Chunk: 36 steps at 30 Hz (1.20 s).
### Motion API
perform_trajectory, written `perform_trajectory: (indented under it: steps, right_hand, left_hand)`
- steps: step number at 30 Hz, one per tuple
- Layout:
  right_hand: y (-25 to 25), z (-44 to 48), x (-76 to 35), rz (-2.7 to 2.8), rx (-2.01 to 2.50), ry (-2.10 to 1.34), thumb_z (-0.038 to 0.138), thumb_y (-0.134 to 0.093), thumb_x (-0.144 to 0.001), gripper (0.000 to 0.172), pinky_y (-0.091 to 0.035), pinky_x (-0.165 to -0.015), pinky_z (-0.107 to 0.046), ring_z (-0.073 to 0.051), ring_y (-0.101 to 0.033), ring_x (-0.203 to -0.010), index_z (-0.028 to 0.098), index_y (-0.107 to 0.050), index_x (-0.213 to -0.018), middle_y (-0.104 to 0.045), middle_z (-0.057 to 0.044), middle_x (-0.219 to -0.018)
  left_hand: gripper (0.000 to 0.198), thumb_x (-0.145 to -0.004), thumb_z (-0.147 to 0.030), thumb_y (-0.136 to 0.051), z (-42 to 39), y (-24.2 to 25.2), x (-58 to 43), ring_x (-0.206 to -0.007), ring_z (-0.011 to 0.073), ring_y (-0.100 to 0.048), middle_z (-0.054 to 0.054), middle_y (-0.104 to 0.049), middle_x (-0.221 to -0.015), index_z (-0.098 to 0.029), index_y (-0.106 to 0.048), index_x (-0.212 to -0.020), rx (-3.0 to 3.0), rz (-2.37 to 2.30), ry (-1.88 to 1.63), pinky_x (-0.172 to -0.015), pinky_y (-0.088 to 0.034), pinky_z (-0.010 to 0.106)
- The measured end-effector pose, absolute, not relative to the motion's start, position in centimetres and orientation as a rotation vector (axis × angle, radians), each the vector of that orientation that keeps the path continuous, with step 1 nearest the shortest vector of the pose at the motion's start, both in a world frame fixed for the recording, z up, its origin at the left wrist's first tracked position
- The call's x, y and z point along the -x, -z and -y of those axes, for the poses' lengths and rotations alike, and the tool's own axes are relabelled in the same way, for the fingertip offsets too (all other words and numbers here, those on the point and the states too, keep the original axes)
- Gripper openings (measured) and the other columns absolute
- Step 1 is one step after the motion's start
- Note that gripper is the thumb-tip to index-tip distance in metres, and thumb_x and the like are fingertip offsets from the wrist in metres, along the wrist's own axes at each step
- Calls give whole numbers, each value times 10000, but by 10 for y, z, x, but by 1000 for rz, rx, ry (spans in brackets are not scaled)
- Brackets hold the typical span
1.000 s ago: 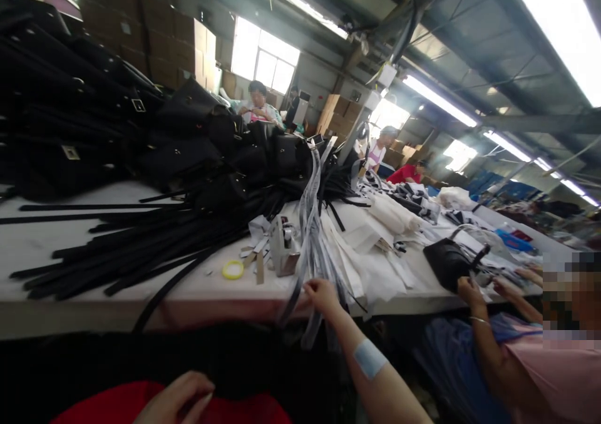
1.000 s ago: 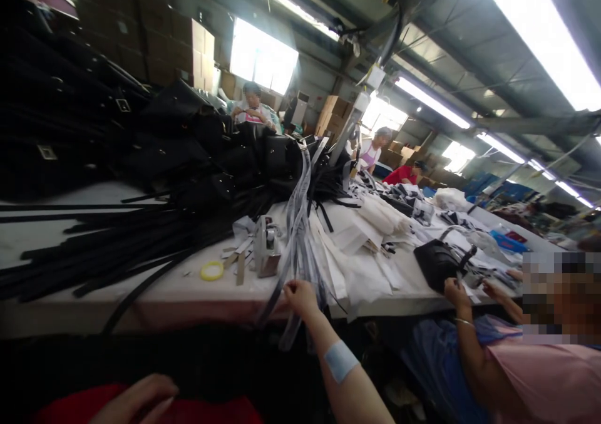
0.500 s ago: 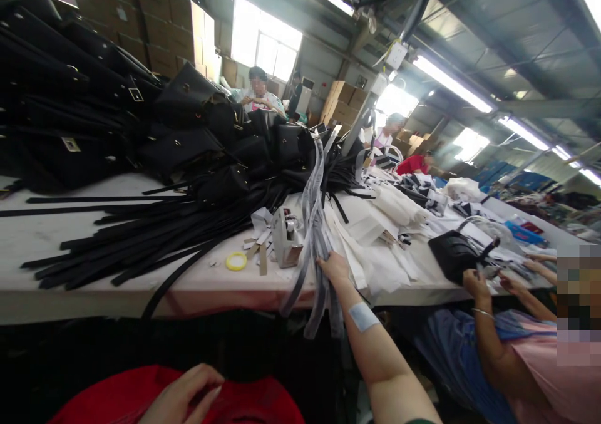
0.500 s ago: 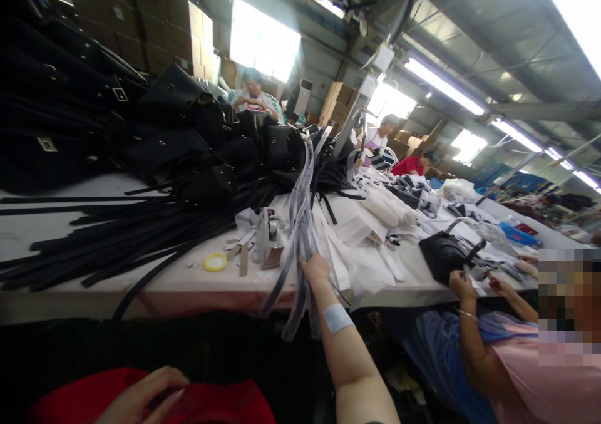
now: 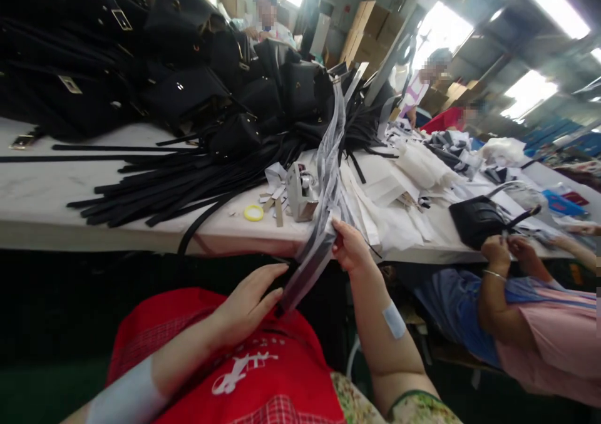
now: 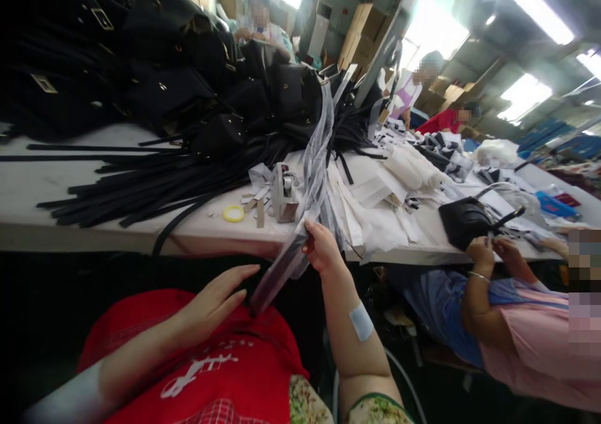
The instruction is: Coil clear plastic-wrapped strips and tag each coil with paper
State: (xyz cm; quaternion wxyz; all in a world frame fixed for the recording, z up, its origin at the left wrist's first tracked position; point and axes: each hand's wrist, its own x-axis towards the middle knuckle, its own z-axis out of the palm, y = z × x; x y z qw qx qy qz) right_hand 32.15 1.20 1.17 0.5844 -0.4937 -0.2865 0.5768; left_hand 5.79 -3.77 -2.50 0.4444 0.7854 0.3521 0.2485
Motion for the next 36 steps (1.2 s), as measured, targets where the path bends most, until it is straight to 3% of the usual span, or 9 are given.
perform_trajectory:
  steps: [2, 5, 12, 15, 17, 19, 24, 30, 36]
  right_hand:
    - [-11, -8, -312, 587, 1123, -1339, 354, -768, -681, 281, -365, -313, -144, -66, -480, -404, 170, -565, -745, -555, 60, -541]
    - [-5, -7, -311, 542, 1138, -1250, 327, -792, -652, 293, -401, -329, -135, -55, -462, -409, 173, -558, -735, -521, 81, -535]
    - [32, -11, -329, 857, 1440, -944, 450, -719, -689, 352, -524, -465, -239, -140, -592, -606, 169, -588, -857, -636, -14, -752]
    - [38, -5, -327, 1111, 1671, -539, 469, -685, -722, 498, -574, -714, -410, -266, -632, -911, 132, -582, -1075, -653, -142, -1024]
    - [32, 4, -319, 1241, 1725, -109, 449, -688, -737, 674, -489, -923, -519, -347, -509, -1190, 92, -490, -1274, -534, -232, -1277]
    - [22, 16, -306, 1445, 1658, 134, 409, -642, -800, 703, -372, -1050, -553, -351, -372, -1334, 95, -402, -1382, -421, -239, -1409]
    - [11, 32, -269, 2246, 1333, -212, 319, -500, -933, 380, -243, -1148, -483, -240, -501, -1252, 208, -540, -1294, -623, -96, -1253]
    - [31, 20, -269, 2328, 1441, -384, 356, -547, -923, 272, -196, -1149, -493, -242, -584, -1113, 208, -664, -1120, -695, -89, -1111]
    - [30, 21, -269, 2318, 1460, -460, 354, -574, -908, 246, -181, -1141, -509, -251, -599, -1072, 208, -693, -1065, -706, -89, -1069]
  left_hand:
    - [440, -949, -454, -401, 33, 21, -68, -1199, 258, -546, 113, -623, -1276, -172, -578, -1237, -1797, -746, -528, -1074, -384, 404]
    - [398, -911, -506, -465, 31, 22, -69, -799, 210, -665, 88, -717, -882, -144, -617, -976, -1425, -648, -292, -759, -519, 330]
    - [347, -811, -493, -601, 39, 20, -37, -457, 120, -549, 14, -630, -594, -149, -578, -781, -947, -655, -77, -475, -409, 236]
    - [353, -829, -492, -573, 40, 20, -28, -404, 88, -462, -22, -564, -542, -146, -591, -758, -976, -698, -98, -425, -353, 217]
    - [361, -841, -492, -553, 40, 23, -23, -396, 83, -448, -19, -566, -552, -140, -608, -786, -987, -716, -93, -416, -344, 213]
    - [370, -843, -496, -547, 40, 27, -20, -398, 84, -452, -13, -576, -565, -134, -618, -817, -981, -736, -83, -412, -342, 211]
    - [403, -833, -523, -555, 40, 33, -19, -391, 91, -434, -13, -561, -541, -127, -628, -824, -935, -719, -94, -407, -325, 220]
    - [651, -886, -687, -323, 37, 31, -21, -349, 89, -332, -25, -460, -428, -131, -594, -683, -710, -669, -147, -408, -280, 247]
    - [450, -903, -526, -447, 29, 24, -19, -357, 70, -314, -49, -439, -456, -136, -585, -725, -696, -631, -248, -397, -240, 227]
